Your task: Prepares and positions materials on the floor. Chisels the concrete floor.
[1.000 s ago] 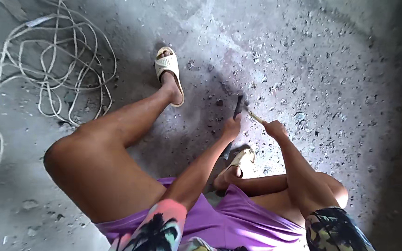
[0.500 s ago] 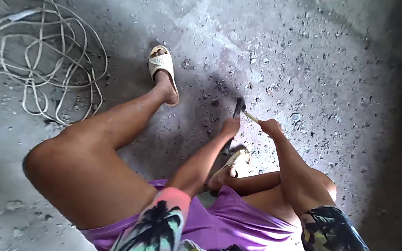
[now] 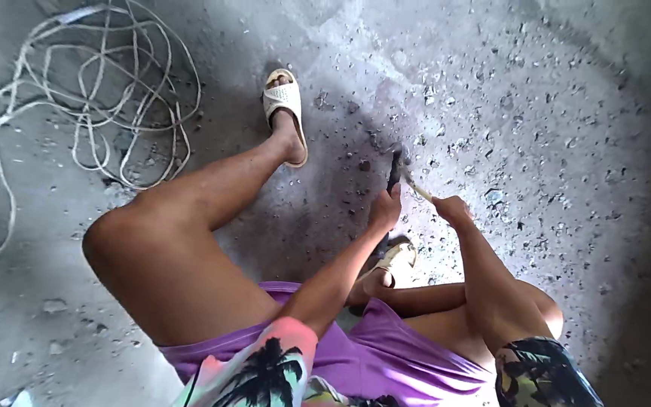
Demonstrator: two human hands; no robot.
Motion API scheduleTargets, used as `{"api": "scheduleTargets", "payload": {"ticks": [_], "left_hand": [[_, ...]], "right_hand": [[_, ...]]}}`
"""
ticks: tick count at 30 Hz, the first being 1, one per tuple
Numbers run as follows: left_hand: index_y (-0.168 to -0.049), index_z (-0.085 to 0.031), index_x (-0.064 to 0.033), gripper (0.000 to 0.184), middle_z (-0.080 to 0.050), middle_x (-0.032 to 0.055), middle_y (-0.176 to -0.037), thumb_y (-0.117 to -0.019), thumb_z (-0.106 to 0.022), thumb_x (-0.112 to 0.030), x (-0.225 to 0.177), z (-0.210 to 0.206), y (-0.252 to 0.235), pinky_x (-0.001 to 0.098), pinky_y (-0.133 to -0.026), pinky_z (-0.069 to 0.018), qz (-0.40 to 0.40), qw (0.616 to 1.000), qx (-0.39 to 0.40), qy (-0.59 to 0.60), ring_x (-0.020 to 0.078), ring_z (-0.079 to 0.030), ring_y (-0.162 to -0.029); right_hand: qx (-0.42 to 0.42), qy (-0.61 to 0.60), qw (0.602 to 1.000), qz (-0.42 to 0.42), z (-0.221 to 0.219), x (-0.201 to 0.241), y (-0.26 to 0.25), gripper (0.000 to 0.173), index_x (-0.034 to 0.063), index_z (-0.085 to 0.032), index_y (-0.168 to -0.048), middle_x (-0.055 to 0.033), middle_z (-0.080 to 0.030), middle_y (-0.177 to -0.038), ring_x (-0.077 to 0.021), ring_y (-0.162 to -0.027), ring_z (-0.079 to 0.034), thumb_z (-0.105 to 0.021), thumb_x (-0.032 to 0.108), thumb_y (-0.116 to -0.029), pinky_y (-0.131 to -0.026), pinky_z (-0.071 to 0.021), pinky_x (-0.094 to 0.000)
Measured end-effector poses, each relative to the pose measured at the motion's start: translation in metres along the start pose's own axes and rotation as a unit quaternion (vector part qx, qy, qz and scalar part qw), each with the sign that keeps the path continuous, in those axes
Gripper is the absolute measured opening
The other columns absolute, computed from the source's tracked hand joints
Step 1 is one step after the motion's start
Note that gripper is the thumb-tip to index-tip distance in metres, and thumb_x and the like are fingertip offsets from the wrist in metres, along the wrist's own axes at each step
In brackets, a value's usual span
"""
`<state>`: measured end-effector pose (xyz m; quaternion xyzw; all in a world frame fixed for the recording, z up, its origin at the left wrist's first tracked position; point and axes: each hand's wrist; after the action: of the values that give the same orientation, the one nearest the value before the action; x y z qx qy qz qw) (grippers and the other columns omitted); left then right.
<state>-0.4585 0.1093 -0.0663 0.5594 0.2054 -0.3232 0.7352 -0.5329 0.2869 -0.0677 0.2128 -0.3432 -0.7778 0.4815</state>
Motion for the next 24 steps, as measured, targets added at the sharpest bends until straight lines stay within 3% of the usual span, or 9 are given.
{"api": "scheduleTargets", "payload": {"ticks": [3, 5, 7, 8, 10, 13, 20, 22, 24], "left_hand": [[-0.113, -0.060, 0.0011, 0.065, -0.064, 0.0193, -0.087, -0.1105, -0.026, -0.055, 0.018, -0.019, -0.009, 0.0524, -0.069, -0.0568, 0.036, 0.998, 0.049, 0.003, 0.0315, -0.067, -0.074], [-0.115, -0.060, 0.0011, 0.068, -0.059, 0.0161, -0.085, -0.1104, -0.024, -0.056, 0.013, -0.001, -0.017, 0.0487, -0.066, -0.0554, 0.077, 0.993, 0.088, 0.017, 0.0279, -0.061, -0.068], [-0.115, -0.062, 0.0021, 0.067, -0.062, 0.0205, -0.088, -0.1102, -0.027, -0.055, 0.028, 0.020, -0.001, 0.0523, -0.066, -0.0545, 0.087, 0.995, 0.053, 0.021, 0.0317, -0.062, -0.069], [-0.113, -0.061, 0.0017, 0.067, -0.060, 0.0198, -0.083, -0.1097, -0.028, -0.056, 0.042, 0.028, 0.007, 0.0514, -0.062, -0.0539, 0.085, 0.996, 0.028, 0.028, 0.0310, -0.060, -0.064], [-0.110, -0.058, -0.0020, 0.068, -0.054, 0.0133, -0.073, -0.1081, -0.027, -0.062, 0.067, 0.044, 0.018, 0.0441, -0.052, -0.0526, 0.105, 0.993, -0.002, 0.062, 0.0252, -0.054, -0.052], [-0.102, -0.053, -0.0054, 0.062, -0.044, 0.0056, -0.065, -0.1087, -0.027, -0.061, 0.089, 0.057, 0.033, 0.0355, -0.046, -0.0477, 0.174, 0.974, -0.033, 0.143, 0.0182, -0.045, -0.046], [-0.098, -0.050, -0.0054, 0.056, -0.042, 0.0035, -0.064, -0.1110, -0.027, -0.055, 0.105, 0.070, 0.054, 0.0306, -0.045, -0.0469, 0.227, 0.956, -0.047, 0.179, 0.0150, -0.045, -0.046], [-0.099, -0.051, -0.0054, 0.055, -0.042, 0.0035, -0.063, -0.1110, -0.028, -0.054, 0.096, 0.070, 0.057, 0.0308, -0.046, -0.0478, 0.208, 0.963, -0.042, 0.166, 0.0153, -0.046, -0.046], [-0.102, -0.052, -0.0045, 0.059, -0.043, 0.0043, -0.064, -0.1096, -0.027, -0.058, 0.080, 0.070, 0.062, 0.0322, -0.047, -0.0488, 0.170, 0.973, -0.034, 0.151, 0.0165, -0.047, -0.046]], "right_hand": [[0.007, 0.020, 1.000, 0.005, 0.002, -0.003, 0.012, 0.063, -0.0035, -0.070, -0.118, -0.0303, -0.063, -0.132, -0.0466, -0.129, -0.057, -0.047, 0.053, -0.1055, -0.101, -0.0430, -0.0699], [0.003, -0.013, 1.000, 0.021, 0.013, -0.009, 0.014, 0.064, -0.0059, -0.068, -0.123, -0.0318, -0.062, -0.133, -0.0471, -0.128, -0.057, -0.046, 0.053, -0.1069, -0.104, -0.0420, -0.0694], [-0.027, -0.110, 0.993, 0.012, 0.021, -0.032, 0.013, 0.068, -0.0067, -0.066, -0.123, -0.0298, -0.065, -0.122, -0.0427, -0.111, -0.063, -0.046, 0.056, -0.1065, -0.096, -0.0474, -0.0645], [-0.054, -0.169, 0.984, 0.001, 0.026, -0.041, 0.010, 0.069, -0.0043, -0.065, -0.122, -0.0245, -0.064, -0.111, -0.0356, -0.095, -0.061, -0.045, 0.059, -0.1055, -0.086, -0.0490, -0.0584], [-0.075, -0.229, 0.970, -0.018, 0.035, -0.042, 0.007, 0.071, -0.0004, -0.065, -0.121, -0.0192, -0.062, -0.102, -0.0299, -0.083, -0.058, -0.042, 0.064, -0.1046, -0.077, -0.0488, -0.0533], [-0.028, -0.210, 0.977, 0.008, 0.016, -0.026, 0.009, 0.070, -0.0009, -0.065, -0.124, -0.0200, -0.063, -0.104, -0.0310, -0.086, -0.059, -0.042, 0.063, -0.1052, -0.079, -0.0496, -0.0537], [0.031, -0.140, 0.987, 0.066, -0.012, 0.032, -0.003, 0.070, -0.0015, -0.067, -0.113, -0.0184, -0.063, -0.098, -0.0293, -0.081, -0.058, -0.040, 0.063, -0.1060, -0.075, -0.0486, -0.0518], [0.025, -0.109, 0.991, 0.076, -0.012, 0.046, 0.003, 0.071, -0.0043, -0.067, -0.114, -0.0238, -0.064, -0.106, -0.0354, -0.091, -0.062, -0.039, 0.061, -0.1067, -0.081, -0.0492, -0.0574], [0.025, -0.063, 0.994, 0.086, -0.008, 0.055, 0.014, 0.072, -0.0069, -0.068, -0.116, -0.0307, -0.065, -0.123, -0.0446, -0.115, -0.063, -0.039, 0.059, -0.1073, -0.095, -0.0468, -0.0664]]}}
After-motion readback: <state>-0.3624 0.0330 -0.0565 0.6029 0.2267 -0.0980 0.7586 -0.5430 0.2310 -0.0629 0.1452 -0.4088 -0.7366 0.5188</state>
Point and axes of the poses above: each hand's wrist, its own y-axis away from the middle knuckle, its own z-axis out of the back of the hand, x = y × z
